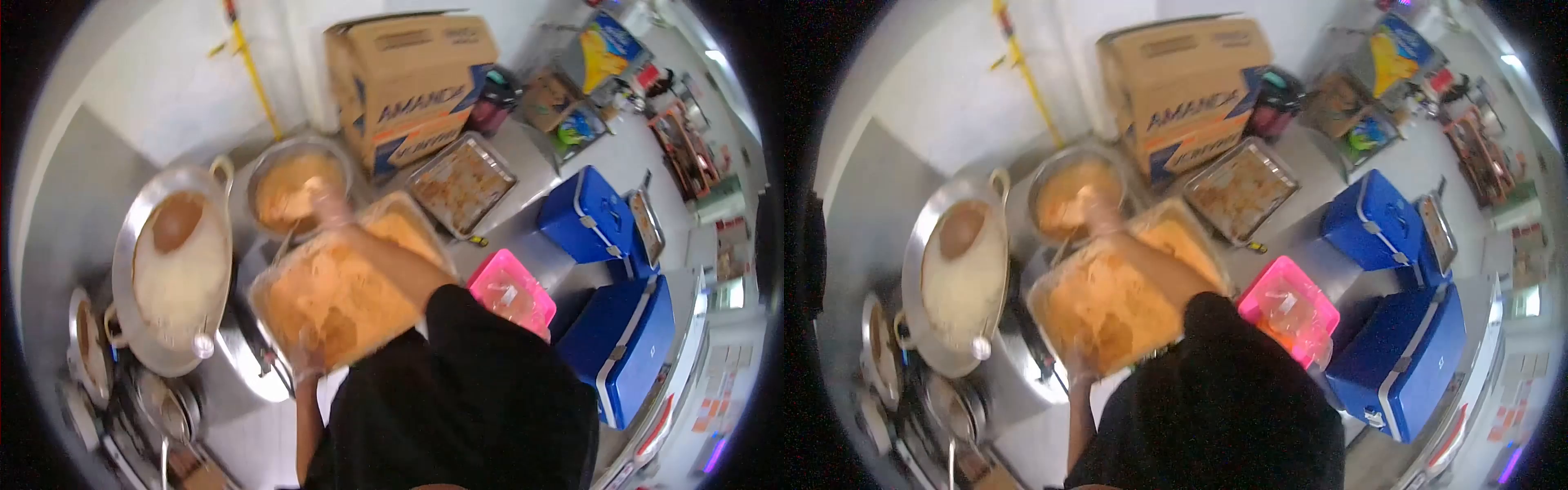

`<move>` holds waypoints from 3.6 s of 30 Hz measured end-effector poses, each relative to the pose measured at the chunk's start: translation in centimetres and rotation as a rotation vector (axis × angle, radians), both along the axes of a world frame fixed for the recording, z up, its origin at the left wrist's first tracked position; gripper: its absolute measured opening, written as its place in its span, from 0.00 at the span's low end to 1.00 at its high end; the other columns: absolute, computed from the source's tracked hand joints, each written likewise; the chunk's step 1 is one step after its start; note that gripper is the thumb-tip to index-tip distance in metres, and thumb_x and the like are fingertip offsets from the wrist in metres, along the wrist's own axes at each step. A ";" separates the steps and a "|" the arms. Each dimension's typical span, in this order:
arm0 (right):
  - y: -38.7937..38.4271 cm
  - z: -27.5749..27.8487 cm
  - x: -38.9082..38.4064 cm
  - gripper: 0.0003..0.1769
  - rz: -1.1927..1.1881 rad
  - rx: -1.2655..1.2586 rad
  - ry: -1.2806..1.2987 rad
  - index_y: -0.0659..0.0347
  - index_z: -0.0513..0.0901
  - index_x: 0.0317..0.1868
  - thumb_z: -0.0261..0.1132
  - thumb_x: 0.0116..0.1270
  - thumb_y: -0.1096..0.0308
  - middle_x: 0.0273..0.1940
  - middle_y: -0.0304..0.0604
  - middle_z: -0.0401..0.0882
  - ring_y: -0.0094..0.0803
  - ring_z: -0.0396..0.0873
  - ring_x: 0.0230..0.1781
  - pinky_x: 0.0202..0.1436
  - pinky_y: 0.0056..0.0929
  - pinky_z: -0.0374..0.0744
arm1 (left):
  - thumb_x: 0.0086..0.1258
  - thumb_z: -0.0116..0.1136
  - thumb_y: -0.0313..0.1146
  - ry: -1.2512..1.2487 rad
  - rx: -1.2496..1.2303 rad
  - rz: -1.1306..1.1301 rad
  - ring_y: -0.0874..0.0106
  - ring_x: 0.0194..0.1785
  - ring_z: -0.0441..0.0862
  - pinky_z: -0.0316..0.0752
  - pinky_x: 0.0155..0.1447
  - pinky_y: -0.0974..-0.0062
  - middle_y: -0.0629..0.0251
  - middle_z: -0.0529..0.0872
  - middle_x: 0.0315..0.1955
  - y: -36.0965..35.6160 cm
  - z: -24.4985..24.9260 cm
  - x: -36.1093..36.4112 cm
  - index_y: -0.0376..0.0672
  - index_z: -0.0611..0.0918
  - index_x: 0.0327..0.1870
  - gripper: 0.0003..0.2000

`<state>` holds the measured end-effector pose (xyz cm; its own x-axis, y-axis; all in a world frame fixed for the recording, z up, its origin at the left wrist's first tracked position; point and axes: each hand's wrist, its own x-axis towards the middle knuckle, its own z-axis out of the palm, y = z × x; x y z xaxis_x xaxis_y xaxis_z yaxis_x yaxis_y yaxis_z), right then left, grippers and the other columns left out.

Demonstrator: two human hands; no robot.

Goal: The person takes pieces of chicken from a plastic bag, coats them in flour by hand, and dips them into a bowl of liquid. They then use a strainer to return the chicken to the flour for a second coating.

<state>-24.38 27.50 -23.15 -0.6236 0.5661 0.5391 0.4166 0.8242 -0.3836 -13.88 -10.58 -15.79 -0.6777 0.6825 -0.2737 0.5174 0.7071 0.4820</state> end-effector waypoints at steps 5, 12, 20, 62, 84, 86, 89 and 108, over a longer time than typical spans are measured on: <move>-0.2 1.0 16.2 0.13 0.177 -0.157 -0.063 0.57 0.81 0.37 0.59 0.72 0.56 0.28 0.47 0.77 0.37 0.75 0.26 0.33 0.37 0.76 | 0.70 0.56 0.45 -0.156 -0.100 0.072 0.47 0.54 0.79 0.69 0.61 0.49 0.45 0.80 0.53 0.5 -0.1 -1.5 0.45 0.72 0.63 0.23; -2.9 -4.1 20.8 0.21 0.271 0.082 -0.775 0.68 0.83 0.34 0.62 0.67 0.53 0.35 0.58 0.83 0.50 0.82 0.34 0.40 0.46 0.80 | 0.70 0.50 0.53 0.093 -0.341 0.236 0.49 0.55 0.81 0.75 0.61 0.59 0.45 0.81 0.54 7.1 -4.8 -5.6 0.40 0.77 0.61 0.27; -10.1 -6.7 15.7 0.20 0.385 -0.231 -0.682 0.69 0.82 0.43 0.63 0.62 0.57 0.39 0.56 0.84 0.47 0.83 0.41 0.45 0.41 0.80 | 0.67 0.55 0.45 0.147 -0.219 -0.160 0.49 0.48 0.84 0.78 0.53 0.57 0.44 0.86 0.46 10.4 -8.1 -8.6 0.40 0.82 0.52 0.20; -12.2 3.8 21.8 0.25 0.818 0.054 -0.102 0.68 0.76 0.55 0.58 0.71 0.53 0.56 0.59 0.75 0.54 0.73 0.60 0.70 0.43 0.68 | 0.61 0.66 0.31 -0.126 0.483 0.022 0.61 0.43 0.84 0.78 0.48 0.64 0.55 0.86 0.38 8.0 1.5 -2.2 0.39 0.80 0.48 0.15; -4.9 17.1 14.3 0.21 0.339 0.373 -0.032 0.67 0.76 0.55 0.63 0.64 0.67 0.50 0.54 0.78 0.47 0.78 0.49 0.54 0.44 0.78 | 0.67 0.57 0.35 0.004 0.307 0.097 0.53 0.34 0.83 0.79 0.36 0.56 0.55 0.85 0.37 -2.3 -1.0 -0.8 0.47 0.82 0.51 0.13; -4.0 19.1 9.4 0.20 0.380 0.160 -0.244 0.67 0.77 0.54 0.63 0.62 0.68 0.50 0.55 0.77 0.51 0.75 0.52 0.59 0.46 0.74 | 0.69 0.57 0.37 0.226 0.172 0.004 0.52 0.33 0.83 0.78 0.35 0.56 0.54 0.85 0.34 -3.5 -2.0 -1.2 0.46 0.82 0.50 0.12; 0.1 13.2 2.7 0.16 0.536 0.183 -0.041 0.67 0.79 0.48 0.61 0.61 0.69 0.48 0.58 0.76 0.55 0.72 0.53 0.61 0.44 0.72 | 0.71 0.57 0.39 0.251 0.265 0.019 0.51 0.33 0.83 0.78 0.34 0.54 0.53 0.85 0.33 -3.3 -2.2 -1.0 0.46 0.81 0.51 0.12; -7.3 2.1 11.3 0.13 0.210 -0.789 0.066 0.65 0.83 0.44 0.60 0.68 0.63 0.33 0.48 0.82 0.34 0.79 0.34 0.42 0.36 0.77 | 0.70 0.56 0.42 0.178 0.297 0.043 0.52 0.35 0.85 0.80 0.39 0.55 0.52 0.87 0.34 -2.2 -1.0 -1.2 0.48 0.83 0.49 0.13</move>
